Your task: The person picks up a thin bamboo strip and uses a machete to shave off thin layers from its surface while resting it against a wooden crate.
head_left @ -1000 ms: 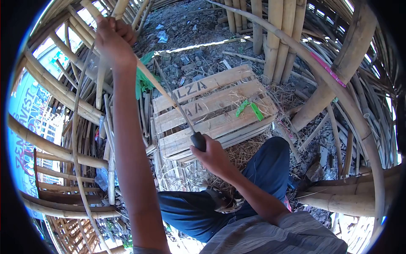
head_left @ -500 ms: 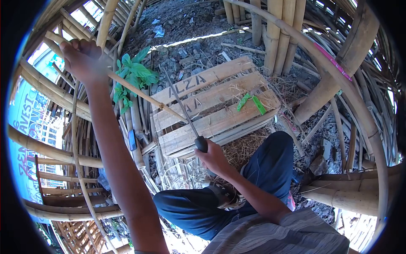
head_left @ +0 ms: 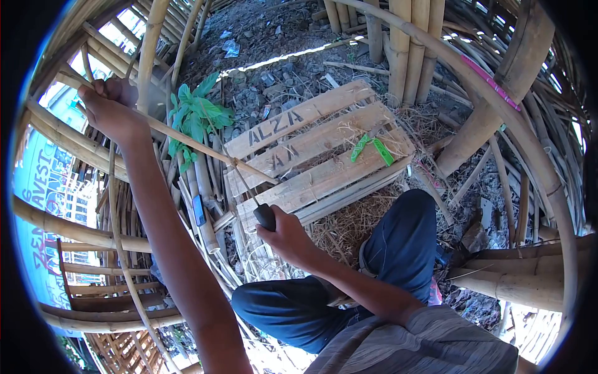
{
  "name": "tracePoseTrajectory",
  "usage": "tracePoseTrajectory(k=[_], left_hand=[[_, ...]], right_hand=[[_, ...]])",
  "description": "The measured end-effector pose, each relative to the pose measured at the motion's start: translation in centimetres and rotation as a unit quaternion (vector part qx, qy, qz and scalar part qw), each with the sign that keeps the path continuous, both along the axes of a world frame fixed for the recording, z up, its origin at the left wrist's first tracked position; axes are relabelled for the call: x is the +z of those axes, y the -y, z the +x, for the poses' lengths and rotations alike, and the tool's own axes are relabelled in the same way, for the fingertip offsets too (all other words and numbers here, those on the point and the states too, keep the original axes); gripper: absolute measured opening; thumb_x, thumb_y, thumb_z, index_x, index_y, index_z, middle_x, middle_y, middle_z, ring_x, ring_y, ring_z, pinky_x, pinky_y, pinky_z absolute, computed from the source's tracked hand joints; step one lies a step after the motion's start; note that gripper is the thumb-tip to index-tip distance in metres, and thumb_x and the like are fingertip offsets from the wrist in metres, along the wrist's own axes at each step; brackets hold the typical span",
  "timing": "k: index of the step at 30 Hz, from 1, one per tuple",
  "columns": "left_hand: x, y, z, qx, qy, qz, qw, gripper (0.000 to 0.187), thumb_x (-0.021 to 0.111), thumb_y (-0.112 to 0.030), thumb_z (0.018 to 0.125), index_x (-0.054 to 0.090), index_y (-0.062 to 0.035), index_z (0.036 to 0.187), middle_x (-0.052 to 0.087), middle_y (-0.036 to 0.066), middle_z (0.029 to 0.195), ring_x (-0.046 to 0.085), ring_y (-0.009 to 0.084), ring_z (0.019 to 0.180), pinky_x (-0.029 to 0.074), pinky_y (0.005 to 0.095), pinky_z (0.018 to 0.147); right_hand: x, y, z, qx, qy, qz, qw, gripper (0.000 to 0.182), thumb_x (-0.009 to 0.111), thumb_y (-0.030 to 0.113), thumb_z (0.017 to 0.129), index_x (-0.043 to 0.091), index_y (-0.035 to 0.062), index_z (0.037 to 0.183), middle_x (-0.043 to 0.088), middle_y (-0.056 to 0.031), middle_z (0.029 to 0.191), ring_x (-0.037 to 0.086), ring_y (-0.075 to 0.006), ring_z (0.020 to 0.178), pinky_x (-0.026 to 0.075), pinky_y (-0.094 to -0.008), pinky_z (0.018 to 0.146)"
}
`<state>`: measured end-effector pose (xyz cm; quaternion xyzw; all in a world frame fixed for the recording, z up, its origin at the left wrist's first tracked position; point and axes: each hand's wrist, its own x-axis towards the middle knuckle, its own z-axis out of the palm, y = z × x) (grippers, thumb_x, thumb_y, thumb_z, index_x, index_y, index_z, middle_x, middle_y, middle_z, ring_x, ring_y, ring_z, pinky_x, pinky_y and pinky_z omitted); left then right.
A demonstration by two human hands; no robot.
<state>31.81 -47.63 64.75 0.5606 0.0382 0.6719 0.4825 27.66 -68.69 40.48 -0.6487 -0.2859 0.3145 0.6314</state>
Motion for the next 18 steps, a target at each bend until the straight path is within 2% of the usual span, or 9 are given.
tracePoseTrajectory(k=[3,4,5,6,10,18], left_hand=[[0.1,0.7,-0.2,-0.012,-0.013,0.011,1.0,0.035,0.036,-0.033,0.1,0.04,-0.0126,0.072,0.032,-0.003,0.056,0.027,0.0081,0.047,0.022,0.0248,0.044],[0.1,1.0,0.0,0.002,-0.012,0.008,1.0,0.035,0.032,-0.031,0.1,0.036,-0.0125,0.071,0.026,-0.003,0.056,0.022,0.0087,0.047,0.018,0.0256,0.044],[0.2,1.4,0.0,0.016,-0.011,0.005,1.0,0.035,0.028,-0.03,0.101,0.033,-0.0124,0.07,0.02,-0.003,0.055,0.016,0.0092,0.048,0.015,0.0264,0.044],[0.1,1.5,0.1,0.017,-0.011,0.004,1.0,0.035,0.028,-0.03,0.101,0.033,-0.0124,0.07,0.02,-0.003,0.055,0.016,0.0092,0.048,0.015,0.0264,0.044],[0.1,1.1,-0.2,0.032,0.002,0.001,0.999,0.036,0.029,-0.03,0.101,0.032,-0.0126,0.07,0.019,-0.003,0.056,0.015,0.0095,0.048,0.015,0.0267,0.044],[0.0,1.4,0.1,0.007,-0.008,-0.001,1.0,0.038,0.03,-0.034,0.101,0.033,-0.0128,0.07,0.02,-0.003,0.056,0.016,0.0093,0.049,0.015,0.0266,0.044]], right_hand=[[-0.1,0.0,-0.3,-0.026,0.056,0.009,0.998,0.028,0.062,0.022,0.085,0.051,-0.0031,0.093,0.057,-0.0148,0.062,0.058,-0.0252,0.053,0.043,-0.0394,0.05],[0.0,0.0,-0.2,-0.025,0.056,0.008,0.998,0.028,0.062,0.022,0.085,0.051,-0.0031,0.093,0.057,-0.0148,0.062,0.058,-0.0252,0.053,0.043,-0.0394,0.05],[0.3,0.1,0.0,-0.017,0.049,-0.006,0.999,0.03,0.062,0.021,0.083,0.051,-0.005,0.094,0.059,-0.0191,0.064,0.061,-0.0311,0.058,0.045,-0.0413,0.054],[0.4,0.2,0.2,-0.008,0.041,-0.021,0.999,0.032,0.062,0.02,0.082,0.051,-0.007,0.095,0.06,-0.0234,0.065,0.064,-0.0369,0.063,0.048,-0.0433,0.057],[-1.0,0.0,1.2,0.015,0.034,-0.038,0.999,0.033,0.062,0.021,0.082,0.052,-0.0071,0.095,0.061,-0.0237,0.067,0.064,-0.0353,0.061,0.048,-0.0428,0.055],[2.0,0.2,1.2,0.013,0.044,-0.016,0.999,0.033,0.062,0.021,0.082,0.052,-0.0068,0.095,0.061,-0.0242,0.068,0.064,-0.0348,0.062,0.048,-0.043,0.056]])
